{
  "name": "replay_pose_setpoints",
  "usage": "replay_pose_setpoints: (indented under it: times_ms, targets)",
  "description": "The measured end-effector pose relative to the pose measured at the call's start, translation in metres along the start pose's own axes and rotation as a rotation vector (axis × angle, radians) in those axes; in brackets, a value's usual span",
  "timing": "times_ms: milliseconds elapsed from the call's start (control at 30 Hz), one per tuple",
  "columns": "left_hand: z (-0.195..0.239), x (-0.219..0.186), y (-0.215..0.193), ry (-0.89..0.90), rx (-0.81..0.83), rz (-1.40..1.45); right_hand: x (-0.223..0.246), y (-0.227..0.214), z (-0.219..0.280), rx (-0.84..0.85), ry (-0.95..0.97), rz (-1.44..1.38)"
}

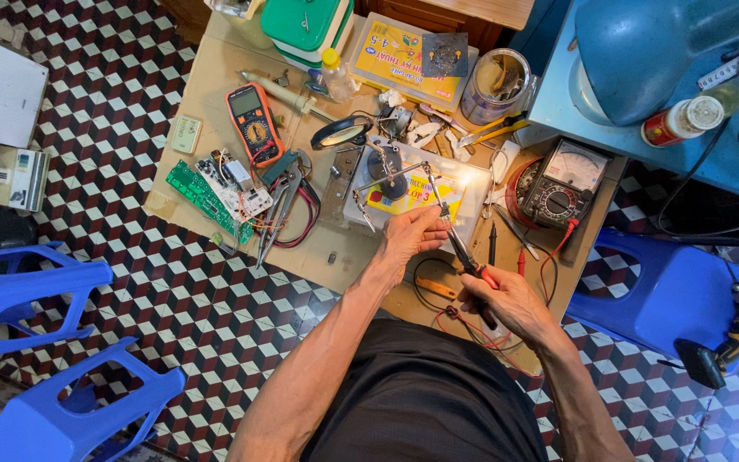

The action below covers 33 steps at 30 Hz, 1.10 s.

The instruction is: The person uses pliers to strip and trim wires on a small electronic component, then uses a multimeter to test the component. The person handles the component and wires repeatedly, adjusting connections and measuring electrical values.

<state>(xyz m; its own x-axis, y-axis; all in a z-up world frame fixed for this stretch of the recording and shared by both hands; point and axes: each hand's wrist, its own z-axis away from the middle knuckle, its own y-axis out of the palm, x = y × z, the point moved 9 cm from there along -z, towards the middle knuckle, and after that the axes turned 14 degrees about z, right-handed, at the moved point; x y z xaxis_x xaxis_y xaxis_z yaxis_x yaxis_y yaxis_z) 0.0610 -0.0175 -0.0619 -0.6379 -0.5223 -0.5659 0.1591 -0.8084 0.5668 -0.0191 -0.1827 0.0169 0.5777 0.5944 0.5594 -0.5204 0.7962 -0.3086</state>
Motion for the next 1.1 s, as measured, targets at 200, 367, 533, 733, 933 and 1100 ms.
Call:
replay_pose_setpoints:
  times_ms: [200,367,533,733,933,1100]
  targets:
    - [-0.005,-0.006,0.003,0.013,0.007,0.019,0.002,0.026,-0.011,0.09,-0.037,-0.283]
    - [-0.006,-0.006,0.006,0.007,0.005,0.028,-0.001,0.032,-0.018,0.092,-0.012,-0.355]
    - [-0.006,-0.005,0.008,-0.005,0.012,0.055,0.005,0.032,-0.013,0.109,0.04,-0.43]
    - [-0.008,-0.004,0.008,-0.026,0.022,0.078,0.014,0.032,-0.011,0.184,0.039,-0.557]
    - [-0.012,-0.006,0.01,-0.052,0.038,0.052,0.016,0.039,-0.01,0.26,0.086,-0.714]
    - [-0.012,-0.009,0.01,-0.051,0.044,0.073,0.017,0.038,-0.008,0.286,0.096,-0.769]
